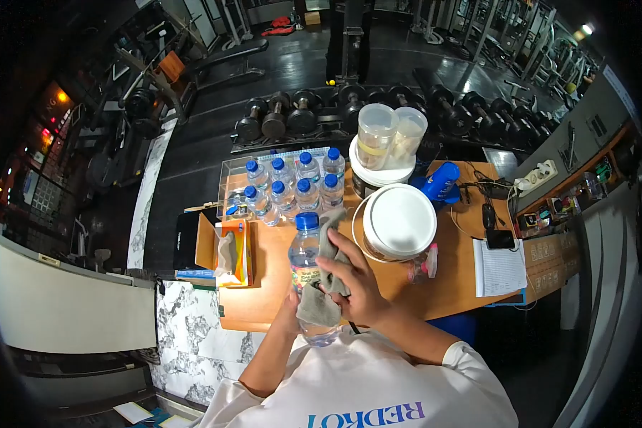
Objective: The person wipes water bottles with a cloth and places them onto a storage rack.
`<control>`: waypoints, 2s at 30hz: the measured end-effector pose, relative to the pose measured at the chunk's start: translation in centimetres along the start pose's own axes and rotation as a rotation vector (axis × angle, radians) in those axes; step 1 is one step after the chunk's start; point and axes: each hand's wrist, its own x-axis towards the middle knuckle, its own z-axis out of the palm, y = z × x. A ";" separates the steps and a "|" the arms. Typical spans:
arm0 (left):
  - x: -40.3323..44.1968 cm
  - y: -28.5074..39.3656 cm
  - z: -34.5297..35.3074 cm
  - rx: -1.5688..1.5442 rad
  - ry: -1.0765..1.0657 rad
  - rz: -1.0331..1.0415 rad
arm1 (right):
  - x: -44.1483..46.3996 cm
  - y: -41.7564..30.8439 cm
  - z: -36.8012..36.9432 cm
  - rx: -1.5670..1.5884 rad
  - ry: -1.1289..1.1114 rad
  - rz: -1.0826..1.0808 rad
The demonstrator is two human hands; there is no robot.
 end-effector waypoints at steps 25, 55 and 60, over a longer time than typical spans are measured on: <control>-4.0 8.5 -5.3 0.310 0.075 0.039 | 6.9 -4.1 8.8 0.622 -0.283 0.539; -2.8 10.8 -15.2 -0.108 -0.339 -0.484 | 2.7 -4.7 13.4 0.339 0.281 0.419; -4.9 11.8 -10.6 -0.185 0.038 -0.188 | 3.4 -5.6 20.2 -0.366 -0.138 0.257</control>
